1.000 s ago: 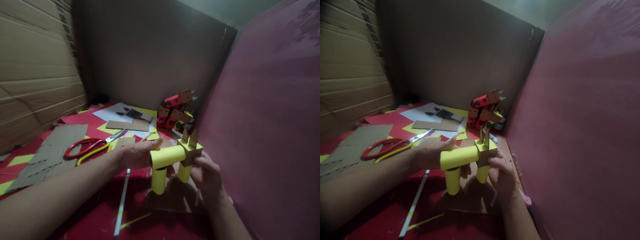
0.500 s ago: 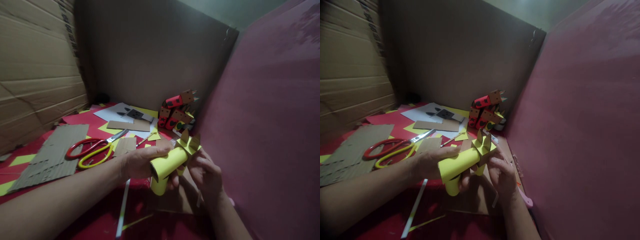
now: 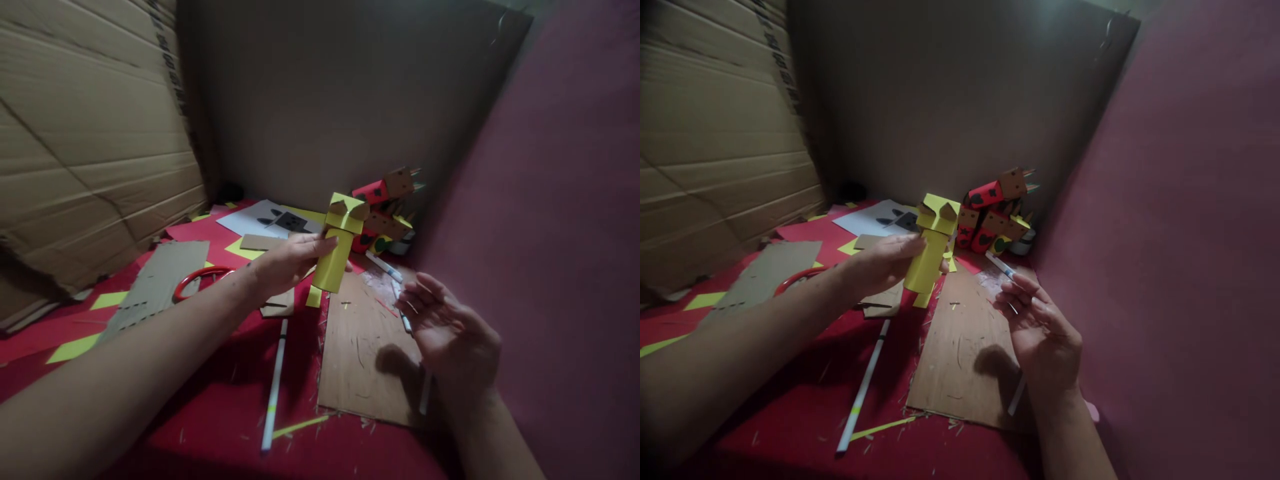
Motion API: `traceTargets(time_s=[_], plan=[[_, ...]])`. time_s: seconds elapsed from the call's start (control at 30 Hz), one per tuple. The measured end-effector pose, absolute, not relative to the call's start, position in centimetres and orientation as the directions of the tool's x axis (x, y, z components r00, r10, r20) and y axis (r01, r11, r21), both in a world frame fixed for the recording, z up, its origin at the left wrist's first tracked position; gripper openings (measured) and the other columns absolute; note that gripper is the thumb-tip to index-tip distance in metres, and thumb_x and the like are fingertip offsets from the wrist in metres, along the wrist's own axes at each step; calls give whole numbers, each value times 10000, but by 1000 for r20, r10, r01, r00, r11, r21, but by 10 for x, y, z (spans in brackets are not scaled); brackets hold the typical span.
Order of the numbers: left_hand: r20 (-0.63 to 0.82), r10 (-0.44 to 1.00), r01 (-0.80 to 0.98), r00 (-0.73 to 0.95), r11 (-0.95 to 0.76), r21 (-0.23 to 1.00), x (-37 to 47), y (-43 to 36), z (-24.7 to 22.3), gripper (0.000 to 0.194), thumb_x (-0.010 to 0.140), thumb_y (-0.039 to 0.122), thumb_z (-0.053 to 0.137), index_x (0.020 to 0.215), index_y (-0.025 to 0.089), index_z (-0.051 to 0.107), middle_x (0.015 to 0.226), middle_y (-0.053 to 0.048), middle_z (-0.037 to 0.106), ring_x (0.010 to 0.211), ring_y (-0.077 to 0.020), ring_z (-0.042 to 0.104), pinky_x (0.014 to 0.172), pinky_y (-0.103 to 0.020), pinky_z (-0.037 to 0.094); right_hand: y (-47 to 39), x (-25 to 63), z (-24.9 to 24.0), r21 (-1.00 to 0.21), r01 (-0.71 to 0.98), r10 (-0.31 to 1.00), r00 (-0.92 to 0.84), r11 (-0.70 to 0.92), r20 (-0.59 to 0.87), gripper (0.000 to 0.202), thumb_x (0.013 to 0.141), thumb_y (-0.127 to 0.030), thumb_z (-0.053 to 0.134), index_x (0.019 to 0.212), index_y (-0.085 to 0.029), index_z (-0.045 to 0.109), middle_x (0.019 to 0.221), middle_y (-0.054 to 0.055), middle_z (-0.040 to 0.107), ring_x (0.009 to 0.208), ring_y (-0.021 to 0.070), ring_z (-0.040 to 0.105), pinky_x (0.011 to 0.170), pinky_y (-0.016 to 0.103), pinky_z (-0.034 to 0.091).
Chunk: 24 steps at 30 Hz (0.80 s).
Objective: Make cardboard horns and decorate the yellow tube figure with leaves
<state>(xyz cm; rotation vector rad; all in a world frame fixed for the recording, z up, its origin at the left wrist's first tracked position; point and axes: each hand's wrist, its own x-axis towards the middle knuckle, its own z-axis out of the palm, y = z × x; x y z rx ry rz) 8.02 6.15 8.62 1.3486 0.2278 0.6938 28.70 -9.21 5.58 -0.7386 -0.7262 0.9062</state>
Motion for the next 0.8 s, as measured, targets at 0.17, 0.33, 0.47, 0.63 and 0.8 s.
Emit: traceTargets(time_s=[0.17,0.33,0.47,0.63,0.8], plan=[[228,552,-311,802,60,948,83,64,81,426,702,498,795,889,130,690,798,-91,721,813,-231,673,739,-322,491,-90,287,56,-797,-432,872,433,422,227,334,712,-263,552,949,-164,766,879,71,732,834,200,647,858,364,482],[233,525,-313,819,68,947,84,72,74,474,675,508,817,916,118,696,827,-112,732,817,-230,669,766,-318,488,-89,286,58,-780,-444,864,446,441,235,354,662,-275,571,922,-141,770,827,77,723,792,195,637,791,349,500],[228,507,-307,831,77,948,86,72,69,475,719,487,794,963,92,693,886,-143,732,791,-216,663,750,-313,487,-92,287,62,-745,-457,837,488,486,246,340,663,-284,575,896,-132,770,790,63,711,785,168,625,775,311,509],[207,502,-304,840,119,945,89,69,63,488,696,476,815,973,93,697,890,-149,729,815,-237,668,736,-324,500,-100,300,69,-686,-460,784,559,564,270,331,636,-279,603,867,-112,772,734,63,693,742,154,606,695,274,509],[188,498,-297,847,149,943,90,68,56,456,708,435,812,1007,105,714,910,-161,737,855,-254,680,769,-328,507,-101,311,77,-620,-503,758,603,602,247,308,596,-317,643,819,-138,758,643,10,589,622,117,522,577,241,470]])
